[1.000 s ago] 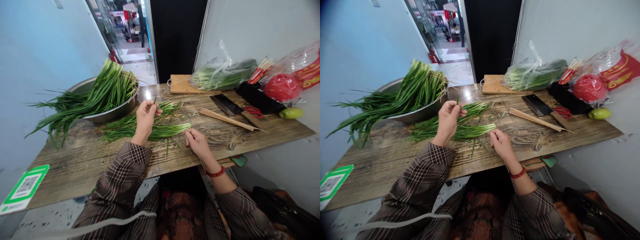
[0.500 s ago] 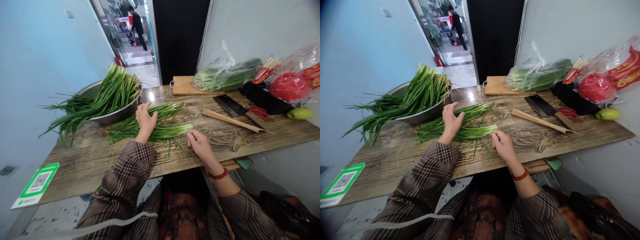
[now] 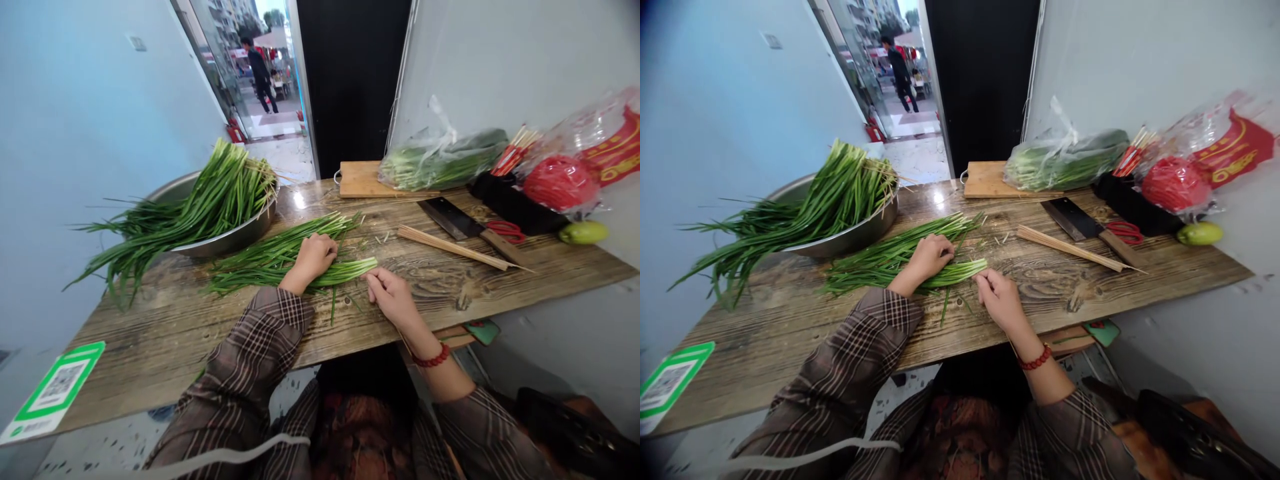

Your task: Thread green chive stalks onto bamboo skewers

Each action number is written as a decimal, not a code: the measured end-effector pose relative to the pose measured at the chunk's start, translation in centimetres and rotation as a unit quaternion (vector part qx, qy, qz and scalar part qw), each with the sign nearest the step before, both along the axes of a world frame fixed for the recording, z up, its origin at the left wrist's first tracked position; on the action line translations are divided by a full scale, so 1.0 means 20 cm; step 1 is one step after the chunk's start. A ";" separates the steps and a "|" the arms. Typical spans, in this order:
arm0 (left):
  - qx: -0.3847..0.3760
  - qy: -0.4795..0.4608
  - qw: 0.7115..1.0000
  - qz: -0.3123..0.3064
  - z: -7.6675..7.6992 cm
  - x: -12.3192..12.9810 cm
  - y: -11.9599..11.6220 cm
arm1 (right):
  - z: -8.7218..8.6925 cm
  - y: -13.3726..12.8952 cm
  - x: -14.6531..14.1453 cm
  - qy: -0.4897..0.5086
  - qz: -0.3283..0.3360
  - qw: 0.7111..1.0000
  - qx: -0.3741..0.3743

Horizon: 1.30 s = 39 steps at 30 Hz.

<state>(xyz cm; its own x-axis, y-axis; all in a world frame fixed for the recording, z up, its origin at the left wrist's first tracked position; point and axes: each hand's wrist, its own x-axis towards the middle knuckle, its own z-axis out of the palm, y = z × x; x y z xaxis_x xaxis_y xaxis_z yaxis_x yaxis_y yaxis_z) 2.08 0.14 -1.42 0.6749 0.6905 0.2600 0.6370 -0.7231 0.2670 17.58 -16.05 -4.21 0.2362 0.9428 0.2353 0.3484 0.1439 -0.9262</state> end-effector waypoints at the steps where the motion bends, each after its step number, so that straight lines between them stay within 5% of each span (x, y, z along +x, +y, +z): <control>1: -0.011 -0.027 1.000 0.001 0.00 0.00 0.00 | 0.00 0.00 0.00 0.001 0.000 1.000 -0.001; 6: -0.180 -0.224 0.957 -0.030 0.04 0.00 -0.05 | 0.01 0.00 0.00 0.017 0.000 1.000 -0.004; 10: -0.276 -0.272 0.921 -0.043 0.07 0.04 -0.11 | 0.01 0.00 0.00 0.027 0.005 1.000 -0.009; 39: -0.261 -0.260 0.927 -0.062 0.09 0.09 -0.20 | 0.00 0.00 0.00 0.019 -0.005 1.000 -0.001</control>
